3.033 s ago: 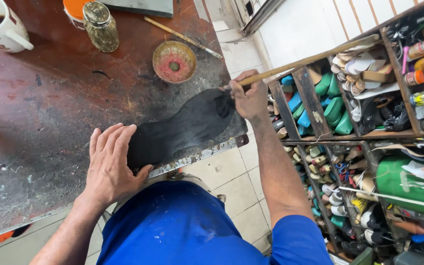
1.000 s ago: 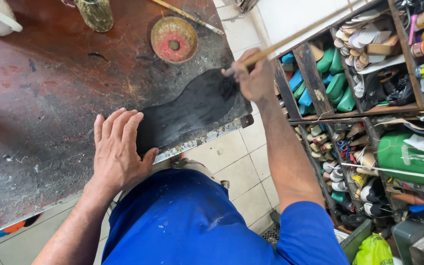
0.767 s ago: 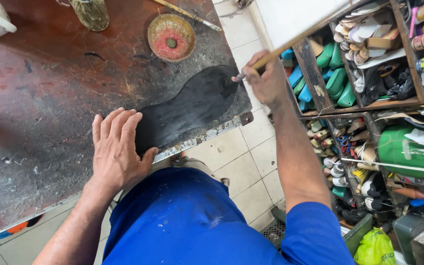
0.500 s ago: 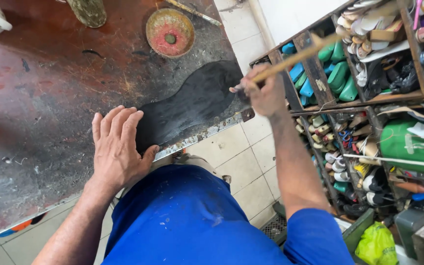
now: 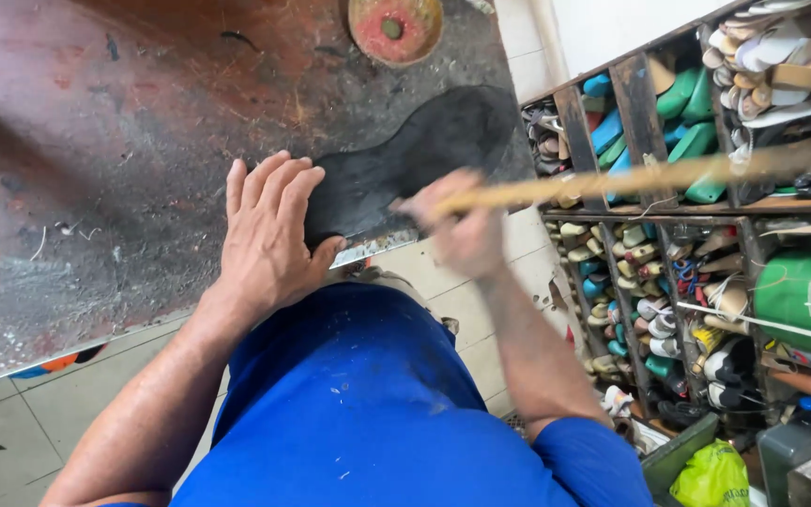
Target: The person applies a dark liquid to a black shoe sole using a brush, repeatedly dipping the brush into a container on the workbench. They then place the treated sole onto a white surface with other soles and return to the workbench to continue the process.
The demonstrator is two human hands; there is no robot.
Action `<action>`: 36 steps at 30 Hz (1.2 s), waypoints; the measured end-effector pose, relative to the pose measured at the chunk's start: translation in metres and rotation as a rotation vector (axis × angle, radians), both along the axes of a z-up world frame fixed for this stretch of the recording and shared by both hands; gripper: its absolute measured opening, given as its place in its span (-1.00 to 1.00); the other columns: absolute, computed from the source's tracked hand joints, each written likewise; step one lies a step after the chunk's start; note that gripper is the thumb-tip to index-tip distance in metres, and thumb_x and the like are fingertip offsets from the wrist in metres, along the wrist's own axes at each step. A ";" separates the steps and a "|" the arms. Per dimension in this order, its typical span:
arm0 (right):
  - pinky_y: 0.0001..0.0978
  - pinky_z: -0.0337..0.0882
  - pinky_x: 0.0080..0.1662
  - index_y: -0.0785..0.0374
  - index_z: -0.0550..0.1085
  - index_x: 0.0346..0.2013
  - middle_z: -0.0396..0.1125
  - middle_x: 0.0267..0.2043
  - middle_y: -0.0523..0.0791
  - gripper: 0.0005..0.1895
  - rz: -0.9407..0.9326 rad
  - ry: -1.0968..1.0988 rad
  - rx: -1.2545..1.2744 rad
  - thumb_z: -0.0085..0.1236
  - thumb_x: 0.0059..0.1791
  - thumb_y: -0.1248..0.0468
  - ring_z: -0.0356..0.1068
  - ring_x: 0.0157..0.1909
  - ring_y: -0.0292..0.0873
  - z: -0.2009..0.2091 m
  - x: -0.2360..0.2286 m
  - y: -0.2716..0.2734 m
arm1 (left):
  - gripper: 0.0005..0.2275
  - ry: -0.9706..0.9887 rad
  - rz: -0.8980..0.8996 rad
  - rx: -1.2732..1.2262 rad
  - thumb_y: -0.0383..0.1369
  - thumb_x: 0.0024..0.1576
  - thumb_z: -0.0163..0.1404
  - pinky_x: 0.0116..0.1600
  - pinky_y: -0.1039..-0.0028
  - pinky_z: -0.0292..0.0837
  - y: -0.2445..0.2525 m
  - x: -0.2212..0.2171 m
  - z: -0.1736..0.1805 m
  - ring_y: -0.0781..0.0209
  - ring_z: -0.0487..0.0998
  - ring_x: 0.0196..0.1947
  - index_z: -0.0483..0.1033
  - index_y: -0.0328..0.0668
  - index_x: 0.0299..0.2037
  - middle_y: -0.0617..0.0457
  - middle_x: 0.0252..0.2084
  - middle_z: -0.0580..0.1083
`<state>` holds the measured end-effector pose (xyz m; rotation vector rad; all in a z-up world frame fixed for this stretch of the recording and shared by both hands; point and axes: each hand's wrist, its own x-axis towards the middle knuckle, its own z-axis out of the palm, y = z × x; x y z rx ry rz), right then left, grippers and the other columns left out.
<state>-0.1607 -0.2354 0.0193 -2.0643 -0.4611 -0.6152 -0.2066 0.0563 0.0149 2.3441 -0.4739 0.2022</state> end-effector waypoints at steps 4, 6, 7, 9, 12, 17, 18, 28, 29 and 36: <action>-0.34 0.52 -0.38 0.16 0.41 -0.26 0.42 -0.54 -0.15 -0.79 -0.226 -0.010 -0.181 0.12 0.08 0.09 0.50 -0.53 -0.10 -0.007 0.055 -0.043 | -0.20 0.013 -0.010 0.018 -0.22 -0.15 0.32 0.47 -0.28 -0.27 0.001 -0.003 0.004 -0.28 0.19 0.41 0.24 -0.18 0.35 -0.16 0.30 0.32; -0.54 0.46 -0.49 0.26 0.34 -0.27 0.39 -0.49 -0.03 -0.81 -0.081 0.057 0.321 0.18 0.03 0.26 0.41 -0.56 -0.23 -0.012 0.071 -0.043 | -0.23 0.007 -0.012 0.049 -0.20 -0.11 0.31 0.48 -0.26 -0.29 0.002 -0.003 0.003 -0.28 0.18 0.42 0.25 -0.20 0.34 -0.18 0.30 0.31; -0.54 0.46 -0.49 0.26 0.34 -0.27 0.39 -0.49 -0.03 -0.81 -0.084 0.049 0.317 0.18 0.03 0.26 0.41 -0.56 -0.23 -0.010 0.060 -0.034 | -0.23 -0.001 -0.016 0.044 -0.20 -0.11 0.31 0.48 -0.26 -0.29 0.002 -0.001 0.003 -0.28 0.18 0.42 0.25 -0.20 0.34 -0.18 0.30 0.31; -0.46 0.47 -0.53 0.37 0.40 -0.34 0.47 -0.46 0.07 -0.78 0.036 0.165 0.158 0.33 0.01 0.40 0.47 -0.58 -0.17 -0.010 0.037 -0.014 | -0.26 0.021 -0.005 0.046 -0.19 -0.09 0.30 0.48 -0.25 -0.30 0.003 -0.004 0.002 -0.26 0.17 0.43 0.28 -0.22 0.32 -0.19 0.29 0.32; -0.42 0.53 -0.54 0.35 0.36 -0.32 0.42 -0.48 0.07 -0.83 -0.063 0.357 0.175 0.22 0.05 0.46 0.46 -0.56 -0.16 0.005 0.063 -0.052 | -0.26 0.022 -0.009 0.070 -0.15 -0.10 0.30 0.49 -0.23 -0.29 0.004 -0.001 0.004 -0.24 0.17 0.43 0.31 -0.23 0.31 -0.18 0.29 0.33; -0.30 0.49 -0.23 0.24 0.46 -0.34 0.45 -0.38 -0.03 -0.84 0.030 0.103 0.065 0.24 0.03 0.25 0.47 -0.37 -0.05 -0.012 -0.023 0.038 | -0.29 0.042 -0.011 0.079 -0.17 -0.09 0.30 0.48 -0.25 -0.29 0.005 -0.003 0.004 -0.25 0.16 0.43 0.32 -0.23 0.28 -0.18 0.27 0.32; -0.25 0.48 -0.10 0.19 0.50 -0.35 0.47 -0.34 -0.07 -0.82 0.061 -0.005 0.018 0.25 0.02 0.16 0.47 -0.29 0.00 -0.018 -0.043 0.059 | -0.30 0.046 -0.014 0.073 -0.17 -0.08 0.29 0.48 -0.26 -0.29 0.005 -0.003 0.002 -0.25 0.15 0.43 0.32 -0.21 0.27 -0.18 0.27 0.32; -0.27 0.53 -0.21 0.19 0.43 -0.32 0.46 -0.36 -0.09 -0.85 -0.089 -0.092 0.015 0.12 0.07 0.20 0.50 -0.36 -0.08 -0.026 -0.056 0.076 | -0.30 0.044 -0.055 0.044 -0.19 -0.06 0.32 0.46 -0.29 -0.32 0.008 0.000 0.004 -0.29 0.14 0.42 0.27 -0.21 0.26 -0.20 0.27 0.29; -0.29 0.52 -0.17 0.17 0.44 -0.33 0.46 -0.38 -0.10 -0.82 -0.114 -0.053 -0.009 0.22 0.04 0.18 0.51 -0.36 -0.06 -0.021 -0.054 0.077 | -0.29 0.048 -0.056 0.038 -0.18 -0.07 0.33 0.46 -0.28 -0.31 0.008 0.001 0.004 -0.28 0.15 0.42 0.27 -0.21 0.25 -0.19 0.27 0.30; -0.47 0.46 -0.36 0.12 0.45 -0.41 0.38 -0.67 -0.22 -0.88 -0.535 0.019 0.001 0.25 -0.08 0.33 0.44 -0.63 -0.25 0.001 0.009 -0.002 | -0.30 0.051 -0.031 0.025 -0.15 -0.12 0.35 0.48 -0.26 -0.29 0.008 -0.003 0.006 -0.23 0.16 0.43 0.29 -0.20 0.20 -0.15 0.27 0.32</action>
